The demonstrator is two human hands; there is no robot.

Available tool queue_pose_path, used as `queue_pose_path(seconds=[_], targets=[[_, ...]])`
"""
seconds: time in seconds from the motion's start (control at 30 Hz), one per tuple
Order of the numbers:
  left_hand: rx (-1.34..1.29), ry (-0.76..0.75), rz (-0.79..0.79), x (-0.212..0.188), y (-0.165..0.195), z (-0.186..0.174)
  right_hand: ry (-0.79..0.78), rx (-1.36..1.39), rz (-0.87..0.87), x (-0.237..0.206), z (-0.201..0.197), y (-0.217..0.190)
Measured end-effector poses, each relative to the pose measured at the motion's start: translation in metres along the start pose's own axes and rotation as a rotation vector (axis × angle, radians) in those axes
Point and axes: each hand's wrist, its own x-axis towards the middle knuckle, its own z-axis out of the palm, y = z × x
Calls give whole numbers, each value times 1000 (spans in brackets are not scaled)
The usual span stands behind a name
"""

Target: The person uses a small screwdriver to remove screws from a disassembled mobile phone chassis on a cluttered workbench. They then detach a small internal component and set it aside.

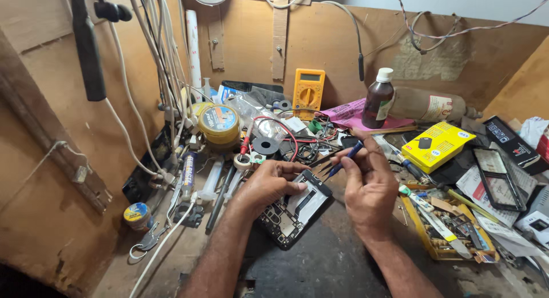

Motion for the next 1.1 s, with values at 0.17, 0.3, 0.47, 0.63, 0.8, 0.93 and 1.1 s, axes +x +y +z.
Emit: queue_pose_path(seconds=[0.17, 0.3, 0.47, 0.63, 0.8, 0.93, 1.1], targets=[[1, 8, -2, -1, 1, 2, -23, -33, -109, 2, 2, 0], [-22, -4, 1, -4, 2, 3, 10, -59, -66, 3, -2, -3], [-37, -6, -2, -2, 4, 4, -60, -6, -47, 4, -4, -9], [-32, -19, 27, -3, 4, 2, 77, -223, -12, 5, -2, -11], [-26, 6, 3, -2, 2, 2, -9, 29, -28, 3, 0, -9], [-40, -28, 35, -1, 0, 1, 69, -294, -161, 5, 1, -5], [-4, 4, 18, 0, -1, 2, 46, 3, -14, 4, -3, -5]])
